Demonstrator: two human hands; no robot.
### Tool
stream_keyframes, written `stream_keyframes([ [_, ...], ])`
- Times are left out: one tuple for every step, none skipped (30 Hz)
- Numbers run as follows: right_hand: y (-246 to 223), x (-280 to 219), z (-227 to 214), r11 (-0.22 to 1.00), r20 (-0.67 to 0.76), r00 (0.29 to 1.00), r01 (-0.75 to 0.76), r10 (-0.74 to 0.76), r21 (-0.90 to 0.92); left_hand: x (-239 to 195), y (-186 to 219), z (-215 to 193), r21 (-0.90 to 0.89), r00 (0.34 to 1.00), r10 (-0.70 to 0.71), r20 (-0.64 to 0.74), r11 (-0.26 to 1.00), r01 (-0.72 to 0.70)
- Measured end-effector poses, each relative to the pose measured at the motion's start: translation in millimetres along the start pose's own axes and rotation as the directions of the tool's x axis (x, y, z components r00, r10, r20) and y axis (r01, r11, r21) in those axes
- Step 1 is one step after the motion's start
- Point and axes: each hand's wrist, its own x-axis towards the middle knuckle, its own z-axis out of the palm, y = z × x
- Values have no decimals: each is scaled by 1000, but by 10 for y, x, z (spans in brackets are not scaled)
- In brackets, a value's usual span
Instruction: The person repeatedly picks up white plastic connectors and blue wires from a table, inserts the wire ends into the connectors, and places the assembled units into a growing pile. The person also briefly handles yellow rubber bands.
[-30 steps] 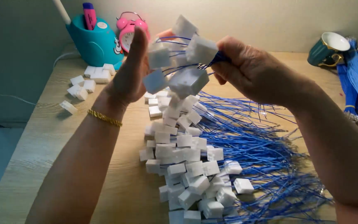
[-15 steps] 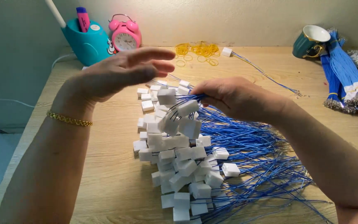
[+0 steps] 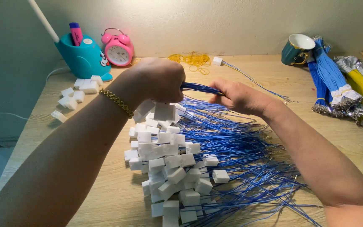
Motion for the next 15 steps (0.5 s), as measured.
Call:
stream_keyframes([
  [195,-15,25,998,22,997,-69,69,14,46,0,10,101,999,1,-32,995,2],
  [393,-31,52,990,46,990,-138,137,26,94,0,25,200,998,5,-63,980,8],
  [401,-57,36,990,45,990,-137,136,28,165,-9,70,202,998,4,-62,979,9],
  [411,-89,34,981,48,989,-145,140,126,234,-17,125,344,994,16,-105,939,21],
  [423,-122,33,963,53,988,-151,143,223,305,-25,184,478,989,35,-145,877,39],
  [312,-181,3,961,54,988,-154,146,228,414,-64,332,479,990,36,-139,877,35],
  [201,-239,-31,924,87,979,-202,183,324,522,-102,480,560,935,155,-319,827,54],
  [89,-281,-84,877,119,969,-245,214,414,637,-147,603,631,833,283,-475,770,97],
  [62,-296,-86,875,117,970,-243,214,418,579,-30,505,634,834,286,-472,767,96],
  [34,-317,-84,851,117,961,-277,251,446,517,91,415,646,965,130,-229,761,51],
  [6,-339,-82,824,119,950,-309,288,474,456,212,325,646,999,-39,35,763,7],
  [156,-299,-59,822,116,950,-308,289,478,567,181,471,650,999,-37,37,760,4],
  [306,-259,-35,882,69,948,-316,312,350,679,148,617,558,992,-20,126,828,-55],
  [456,-219,-12,921,19,944,-325,329,213,791,115,765,454,977,8,211,885,-106],
  [482,-257,-64,920,16,944,-326,331,216,786,63,589,457,977,10,213,883,-109],
])
